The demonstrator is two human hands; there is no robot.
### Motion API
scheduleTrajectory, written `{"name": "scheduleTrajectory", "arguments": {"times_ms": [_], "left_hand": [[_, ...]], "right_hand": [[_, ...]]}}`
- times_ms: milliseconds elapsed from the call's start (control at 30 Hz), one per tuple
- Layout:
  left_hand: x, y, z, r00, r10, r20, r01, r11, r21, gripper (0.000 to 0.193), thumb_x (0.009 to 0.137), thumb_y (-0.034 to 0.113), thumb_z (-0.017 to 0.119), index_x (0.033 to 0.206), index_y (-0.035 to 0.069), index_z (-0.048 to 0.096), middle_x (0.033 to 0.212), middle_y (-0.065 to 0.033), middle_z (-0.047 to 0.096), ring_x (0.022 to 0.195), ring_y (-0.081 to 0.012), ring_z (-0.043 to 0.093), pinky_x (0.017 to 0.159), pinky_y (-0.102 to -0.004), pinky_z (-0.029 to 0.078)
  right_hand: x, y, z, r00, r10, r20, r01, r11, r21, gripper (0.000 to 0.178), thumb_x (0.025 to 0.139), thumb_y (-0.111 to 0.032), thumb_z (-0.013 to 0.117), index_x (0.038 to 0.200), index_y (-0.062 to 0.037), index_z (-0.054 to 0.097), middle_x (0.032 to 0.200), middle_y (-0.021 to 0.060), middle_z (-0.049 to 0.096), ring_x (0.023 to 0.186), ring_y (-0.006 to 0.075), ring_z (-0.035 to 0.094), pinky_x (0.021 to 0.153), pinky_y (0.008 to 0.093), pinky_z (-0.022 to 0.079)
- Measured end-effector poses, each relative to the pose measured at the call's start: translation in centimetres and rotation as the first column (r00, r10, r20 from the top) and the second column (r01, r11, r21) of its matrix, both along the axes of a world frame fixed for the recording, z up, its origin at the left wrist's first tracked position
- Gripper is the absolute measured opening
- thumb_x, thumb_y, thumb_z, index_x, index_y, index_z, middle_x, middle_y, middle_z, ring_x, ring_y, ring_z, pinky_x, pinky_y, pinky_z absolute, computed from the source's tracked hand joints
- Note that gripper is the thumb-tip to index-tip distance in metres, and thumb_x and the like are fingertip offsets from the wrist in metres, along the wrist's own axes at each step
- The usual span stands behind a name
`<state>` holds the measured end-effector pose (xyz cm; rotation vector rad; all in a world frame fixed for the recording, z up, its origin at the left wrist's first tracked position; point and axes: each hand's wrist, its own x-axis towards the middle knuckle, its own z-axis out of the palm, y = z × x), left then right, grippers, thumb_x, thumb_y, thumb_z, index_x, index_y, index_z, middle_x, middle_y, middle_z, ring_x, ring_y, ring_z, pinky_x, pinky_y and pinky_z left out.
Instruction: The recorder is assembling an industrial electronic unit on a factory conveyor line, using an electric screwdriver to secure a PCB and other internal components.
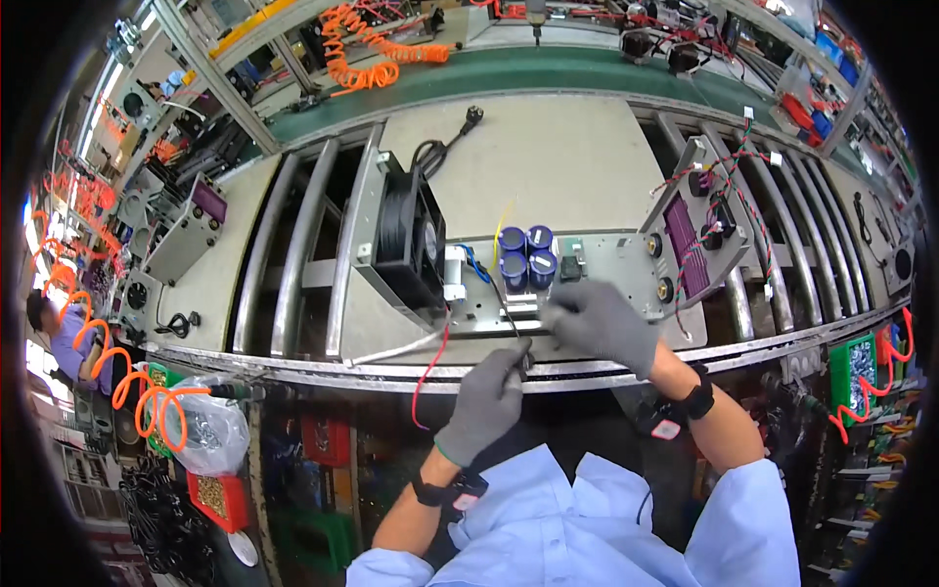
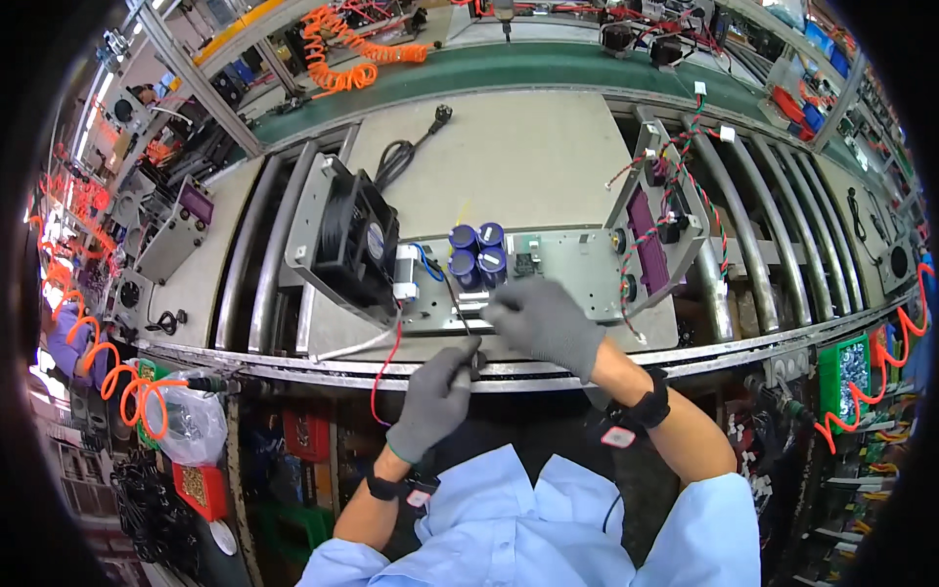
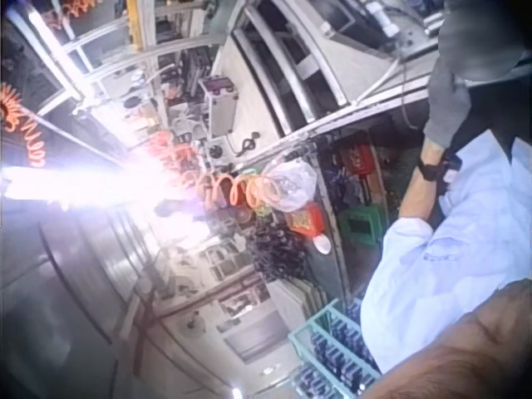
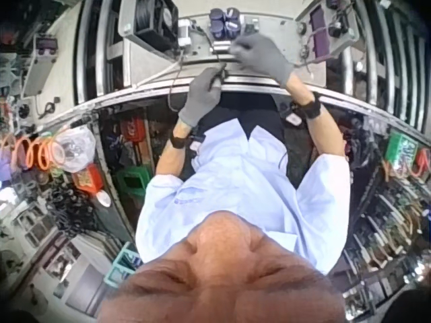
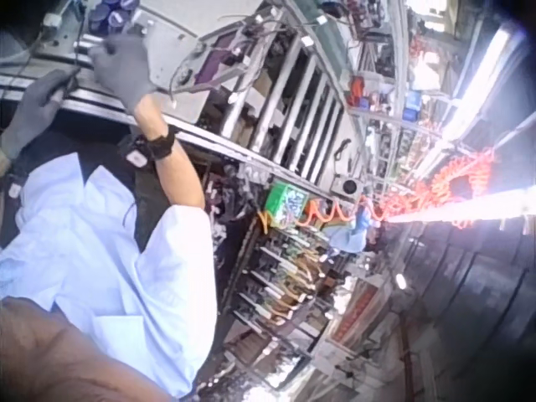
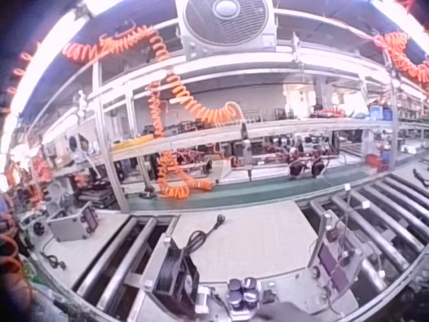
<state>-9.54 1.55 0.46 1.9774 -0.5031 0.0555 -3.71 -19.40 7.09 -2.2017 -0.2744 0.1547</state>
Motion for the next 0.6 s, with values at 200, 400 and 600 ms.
{"name": "scheduleTrajectory", "arguments": {"times_ms": [200, 400, 600], "left_hand": [[0.8, 0.4, -1.1, 0.972, -0.063, -0.224, 0.06, 0.998, -0.023, 0.037, 0.092, -0.001, 0.047, 0.126, -0.001, 0.061, 0.092, -0.0213, 0.067, 0.078, -0.0303, 0.069, 0.073, -0.0389, 0.054], [1.6, 0.4, 0.4, 0.962, -0.112, -0.25, 0.111, 0.994, -0.018, 0.039, 0.093, -0.001, 0.046, 0.13, -0.001, 0.061, 0.104, -0.0162, 0.07, 0.082, -0.0208, 0.07, 0.075, -0.0333, 0.056], [4.4, 0.5, 1.7, 0.934, -0.104, 0.341, -0.038, 0.922, 0.384, 0.03, 0.085, 0.003, 0.062, 0.114, 0.005, 0.069, 0.096, -0.0169, 0.065, 0.083, -0.0357, 0.064, 0.073, -0.0428, 0.053]], "right_hand": [[-2.0, 0.6, -0.7, 0.796, 0.06, -0.602, 0.081, 0.976, 0.203, 0.043, 0.092, -0.041, 0.071, 0.078, -0.0005, 0.072, 0.061, 0.0028, 0.062, 0.047, 0.0093, 0.055, 0.045, 0.026, 0.044], [-1.8, -0.2, -2.3, 0.807, 0.106, -0.582, 0.038, 0.972, 0.231, 0.034, 0.089, -0.035, 0.074, 0.075, -0.0041, 0.069, 0.059, 0.0005, 0.059, 0.048, 0.0067, 0.051, 0.043, 0.0242, 0.038], [-1.7, -0.4, -2.8, 0.791, 0.193, -0.58, 0.03, 0.935, 0.353, 0.032, 0.088, -0.033, 0.072, 0.074, -0.0054, 0.07, 0.057, -0.0008, 0.057, 0.048, 0.0063, 0.047, 0.044, 0.024, 0.035]]}}
